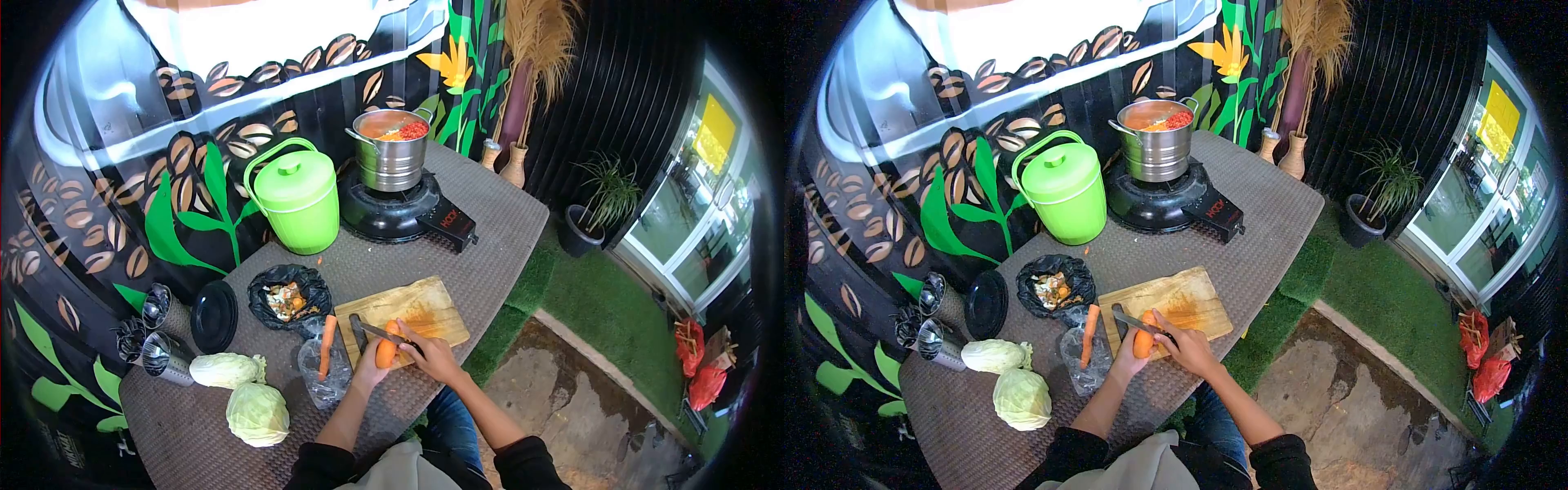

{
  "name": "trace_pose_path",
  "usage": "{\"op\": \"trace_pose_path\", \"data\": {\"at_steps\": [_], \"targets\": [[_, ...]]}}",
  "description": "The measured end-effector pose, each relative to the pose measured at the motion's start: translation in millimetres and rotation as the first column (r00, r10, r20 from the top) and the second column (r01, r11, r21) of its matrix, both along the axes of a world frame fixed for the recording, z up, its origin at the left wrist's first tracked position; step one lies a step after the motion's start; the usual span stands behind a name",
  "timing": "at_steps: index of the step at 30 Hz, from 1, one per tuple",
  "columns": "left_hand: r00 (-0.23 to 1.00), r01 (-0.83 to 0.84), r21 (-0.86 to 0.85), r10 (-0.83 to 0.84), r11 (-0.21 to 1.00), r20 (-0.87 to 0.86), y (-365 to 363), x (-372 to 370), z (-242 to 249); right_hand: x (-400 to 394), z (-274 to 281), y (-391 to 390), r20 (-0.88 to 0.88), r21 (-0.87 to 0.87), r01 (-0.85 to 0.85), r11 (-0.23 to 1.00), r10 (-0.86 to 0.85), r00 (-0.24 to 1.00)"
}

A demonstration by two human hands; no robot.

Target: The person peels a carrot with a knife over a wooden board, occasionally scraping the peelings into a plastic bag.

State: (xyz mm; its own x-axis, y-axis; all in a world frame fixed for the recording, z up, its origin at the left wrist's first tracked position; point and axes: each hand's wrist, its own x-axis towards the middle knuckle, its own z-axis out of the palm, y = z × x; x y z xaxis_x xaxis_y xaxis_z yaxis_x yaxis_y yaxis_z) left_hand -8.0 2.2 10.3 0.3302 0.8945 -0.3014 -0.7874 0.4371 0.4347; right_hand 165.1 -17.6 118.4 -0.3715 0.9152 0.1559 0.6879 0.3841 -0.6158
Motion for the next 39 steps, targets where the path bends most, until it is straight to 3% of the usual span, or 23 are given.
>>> {"op": "trace_pose_path", "data": {"at_steps": [6, 8, 24, 29, 36, 39], "targets": [[1.000, -0.013, 0.005, 0.013, 1.000, -0.004, -1, 0, -5, -2, -3, -1, -0.001, 0.038, -0.003, 0.999, 0.003, 1.000], [1.000, -0.013, 0.001, 0.013, 1.000, -0.027, 1, 1, -4, -3, -1, -3, 0.082, 0.048, 0.035, 0.998, -0.039, 0.996], [0.999, 0.013, 0.084, -0.009, 0.996, -0.044, 3, 0, -11, -14, -2, -4, 0.049, 0.106, 0.119, 0.987, -0.125, 0.991], [0.999, 0.019, 0.082, -0.016, 0.996, -0.028, 6, -2, -13, -17, 3, -4, 0.142, 0.095, 0.145, 0.985, -0.157, 0.977], [1.000, 0.007, 0.084, -0.005, 0.996, -0.021, 6, -2, -22, -8, 7, 3, 0.007, 0.071, 0.037, 0.997, -0.038, 0.999], [0.998, 0.046, 0.070, -0.043, 0.996, -0.041, 8, -4, -22, -4, 8, 5, 0.017, -0.052, 0.024, 0.998, -0.023, 1.000]]}}
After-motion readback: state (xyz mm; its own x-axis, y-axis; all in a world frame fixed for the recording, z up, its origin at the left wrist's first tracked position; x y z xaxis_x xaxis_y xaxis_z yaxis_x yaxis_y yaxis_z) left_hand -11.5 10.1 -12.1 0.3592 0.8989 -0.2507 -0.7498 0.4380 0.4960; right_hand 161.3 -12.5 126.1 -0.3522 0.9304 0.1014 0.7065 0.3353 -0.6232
